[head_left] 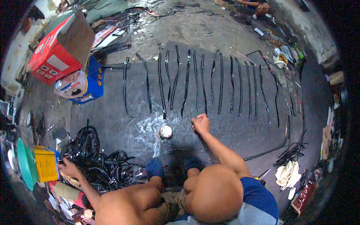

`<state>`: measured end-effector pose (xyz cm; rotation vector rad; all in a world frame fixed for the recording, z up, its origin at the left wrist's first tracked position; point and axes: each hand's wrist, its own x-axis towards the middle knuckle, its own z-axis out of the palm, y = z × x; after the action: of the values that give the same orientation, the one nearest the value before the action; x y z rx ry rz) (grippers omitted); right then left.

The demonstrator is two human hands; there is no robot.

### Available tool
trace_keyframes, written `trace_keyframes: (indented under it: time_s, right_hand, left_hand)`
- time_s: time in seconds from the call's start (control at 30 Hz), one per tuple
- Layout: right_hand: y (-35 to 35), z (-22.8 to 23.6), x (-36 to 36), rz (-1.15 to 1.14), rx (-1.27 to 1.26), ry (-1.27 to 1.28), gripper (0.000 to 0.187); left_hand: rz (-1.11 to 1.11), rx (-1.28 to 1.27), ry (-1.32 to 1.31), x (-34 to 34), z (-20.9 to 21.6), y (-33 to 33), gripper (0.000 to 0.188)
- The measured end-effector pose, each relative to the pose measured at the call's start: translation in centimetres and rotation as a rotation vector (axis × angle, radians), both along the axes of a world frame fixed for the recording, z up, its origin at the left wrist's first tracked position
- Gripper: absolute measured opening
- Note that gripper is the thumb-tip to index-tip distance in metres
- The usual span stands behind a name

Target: The person sits on the floor and repeatedly picks up black cables, rubs them against a small white cylindrical container, and places them on the floor. The person continues this process for multiple cables, arranging them in rows.

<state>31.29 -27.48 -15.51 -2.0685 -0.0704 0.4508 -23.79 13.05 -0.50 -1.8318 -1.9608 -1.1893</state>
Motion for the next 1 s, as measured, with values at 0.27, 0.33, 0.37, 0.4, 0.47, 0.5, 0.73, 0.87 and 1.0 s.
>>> trace_keyframes:
  time_s: [0.27, 0.33, 0.37, 0.4, 0.47, 0.5, 0.73, 0.87, 1.0]
  right_hand:
    - [3.9, 7.7, -8.9, 0.728, 0.101, -0.553, 0.066]
    - [5.3, 6.7, -9.4, 0.695, 0.147, -0.548, 0.067]
    - [5.9, 6.7, -9.5, 0.668, 0.128, -0.430, 0.065]
    - [6.1, 6.4, -9.3, 0.640, 0.099, -0.304, 0.064]
    - [6.4, 6.4, -8.5, 0.479, 0.257, -0.133, 0.058]
    - [6.0, 6.2, -7.8, 0.390, 0.318, -0.080, 0.057]
    - [5.7, 10.5, -7.0, 0.235, 0.514, -0.029, 0.060]
    - [6.8, 11.5, -9.0, 0.389, 0.466, -0.123, 0.063]
    - [6.4, 10.4, -9.0, 0.351, 0.372, -0.121, 0.061]
  left_hand:
    - [-1.120, -0.352, -0.164, 21.7, 6.4, -12.8, 0.015]
    - [-1.251, -0.568, -0.209, 26.1, 4.3, -16.3, 0.027]
    - [-1.350, -0.572, -0.154, 26.8, 1.2, -16.7, 0.029]
    - [-1.279, -0.882, -0.375, 27.8, -0.4, -17.9, 0.031]
    - [-1.121, -1.237, -0.693, 29.6, -3.0, -19.4, 0.034]
    - [-1.063, -1.298, -0.776, 30.3, -4.4, -20.0, 0.036]
    - [-0.938, -1.531, -0.933, 30.9, -8.9, -20.8, 0.037]
    - [-0.986, -1.704, -1.180, 30.6, -9.0, -21.2, 0.041]
    - [-0.969, -1.900, -1.424, 27.3, -9.0, -21.1, 0.058]
